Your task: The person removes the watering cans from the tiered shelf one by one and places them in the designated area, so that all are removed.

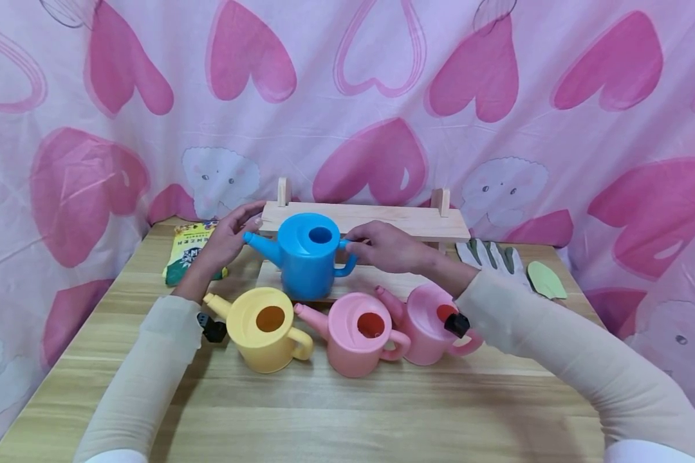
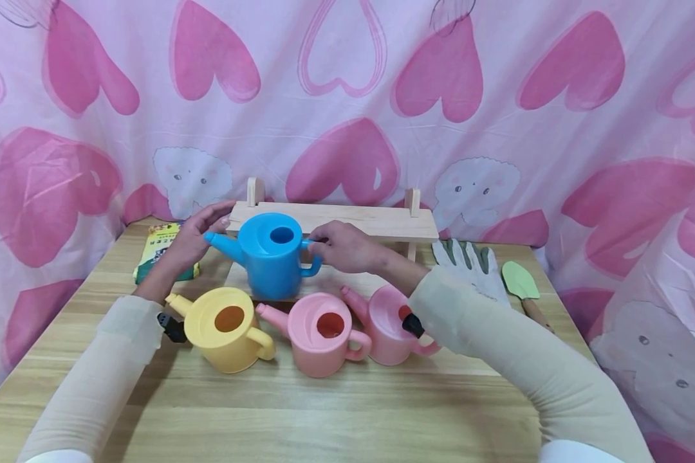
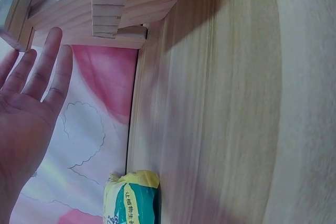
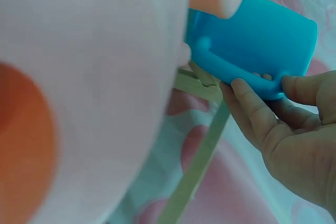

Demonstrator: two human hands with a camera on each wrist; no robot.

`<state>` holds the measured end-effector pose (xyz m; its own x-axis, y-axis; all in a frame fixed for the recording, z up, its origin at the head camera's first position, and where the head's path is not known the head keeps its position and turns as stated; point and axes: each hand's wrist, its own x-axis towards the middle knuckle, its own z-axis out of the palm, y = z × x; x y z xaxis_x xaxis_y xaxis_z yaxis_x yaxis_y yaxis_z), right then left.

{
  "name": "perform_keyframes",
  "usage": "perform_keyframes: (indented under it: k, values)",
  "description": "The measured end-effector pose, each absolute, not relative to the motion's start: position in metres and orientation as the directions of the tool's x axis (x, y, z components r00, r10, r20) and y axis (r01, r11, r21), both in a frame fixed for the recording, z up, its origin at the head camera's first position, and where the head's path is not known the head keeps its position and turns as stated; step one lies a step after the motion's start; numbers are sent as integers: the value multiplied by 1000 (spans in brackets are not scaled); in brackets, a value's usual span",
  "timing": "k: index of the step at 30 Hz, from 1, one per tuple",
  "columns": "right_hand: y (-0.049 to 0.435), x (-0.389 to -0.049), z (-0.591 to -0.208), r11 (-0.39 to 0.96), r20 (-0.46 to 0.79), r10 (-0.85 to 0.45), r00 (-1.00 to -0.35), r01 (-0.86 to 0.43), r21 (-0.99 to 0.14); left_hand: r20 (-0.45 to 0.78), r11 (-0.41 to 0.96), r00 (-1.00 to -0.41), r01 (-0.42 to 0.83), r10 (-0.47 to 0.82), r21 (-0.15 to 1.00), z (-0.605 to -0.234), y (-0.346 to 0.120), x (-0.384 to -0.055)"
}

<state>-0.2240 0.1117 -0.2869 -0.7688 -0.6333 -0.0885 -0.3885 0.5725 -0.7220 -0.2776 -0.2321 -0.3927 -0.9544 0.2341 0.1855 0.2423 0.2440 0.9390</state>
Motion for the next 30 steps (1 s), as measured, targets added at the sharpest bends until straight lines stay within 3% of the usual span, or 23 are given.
perform_keyframes:
  k: [5, 17, 30]
  values:
    - [118, -221, -275, 546, -56, -644, -763, -407, -732, 185, 248, -952, 246, 242, 937, -378, -227, -265]
    - [146, -212, -246, 549, 54, -598, -799, -458, -699, 235, 208, -933, 295, 272, 932, -395, -234, -278]
    - [195, -196, -222, 566, 3, -519, -855, -346, -748, 249, 207, -929, 309, 273, 928, -397, -236, -280]
